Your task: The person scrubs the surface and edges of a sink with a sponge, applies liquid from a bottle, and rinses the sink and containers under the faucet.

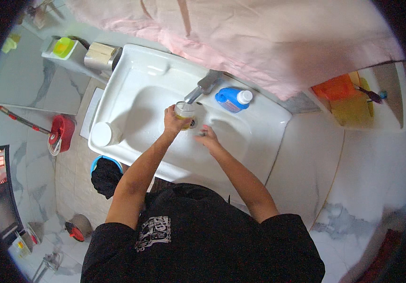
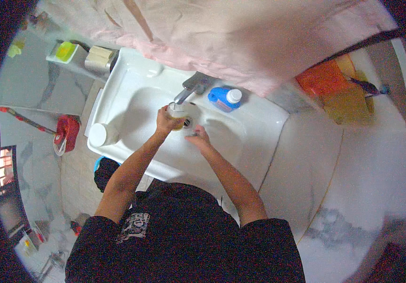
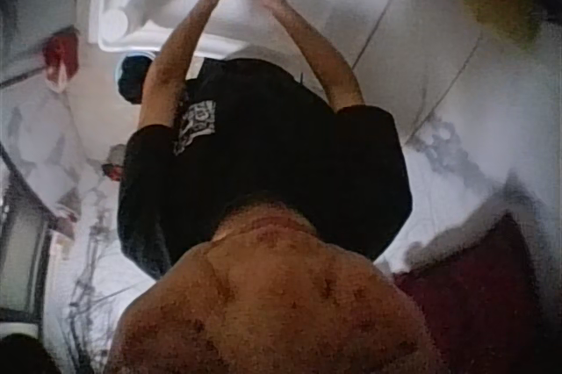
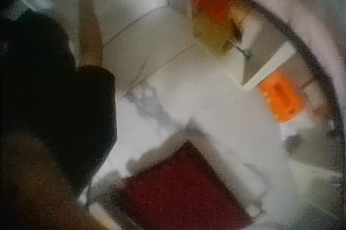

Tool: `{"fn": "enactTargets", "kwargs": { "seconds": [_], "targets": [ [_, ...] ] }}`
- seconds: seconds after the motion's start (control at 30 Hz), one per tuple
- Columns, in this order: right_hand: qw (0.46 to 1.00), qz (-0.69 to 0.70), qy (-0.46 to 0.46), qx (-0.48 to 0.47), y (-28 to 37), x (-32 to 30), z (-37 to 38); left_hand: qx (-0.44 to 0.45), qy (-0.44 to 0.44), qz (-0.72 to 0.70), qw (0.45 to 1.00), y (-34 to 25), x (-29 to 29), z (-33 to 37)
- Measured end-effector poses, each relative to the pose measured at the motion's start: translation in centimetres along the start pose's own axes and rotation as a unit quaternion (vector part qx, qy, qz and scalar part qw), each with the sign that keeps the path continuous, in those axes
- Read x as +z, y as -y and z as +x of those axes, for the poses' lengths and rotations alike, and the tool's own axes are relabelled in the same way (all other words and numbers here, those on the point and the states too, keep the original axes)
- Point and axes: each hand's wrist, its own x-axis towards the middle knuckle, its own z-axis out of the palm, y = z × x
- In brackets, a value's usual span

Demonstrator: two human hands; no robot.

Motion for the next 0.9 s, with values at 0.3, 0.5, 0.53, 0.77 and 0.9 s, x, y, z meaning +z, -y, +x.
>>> {"fn": "enactTargets", "kwargs": {
  "seconds": [0.3,0.5,0.53,0.77,0.9],
  "targets": [
    [0.991,-0.04,-0.076,-0.098,-2.3,1.8,6.4,0.065,0.042,0.006,0.997,-4.8,1.5,-2.6],
    [0.985,-0.06,-0.127,-0.105,-3.0,-3.3,0.7,-0.039,0.185,-0.224,0.956,-5.4,3.5,-4.7],
    [0.989,-0.081,-0.107,-0.06,-2.1,-4.2,-0.3,-0.087,0.214,-0.288,0.929,-5.1,3.5,-4.9],
    [0.963,-0.263,-0.045,0.029,6.6,-13.7,-5.2,-0.036,0.204,-0.167,0.964,-3.2,4.7,-6.1],
    [0.974,-0.138,-0.157,0.086,11.5,-18.3,-6.5,-0.031,0.227,-0.125,0.965,-1.7,4.7,-5.7]
  ]
}}
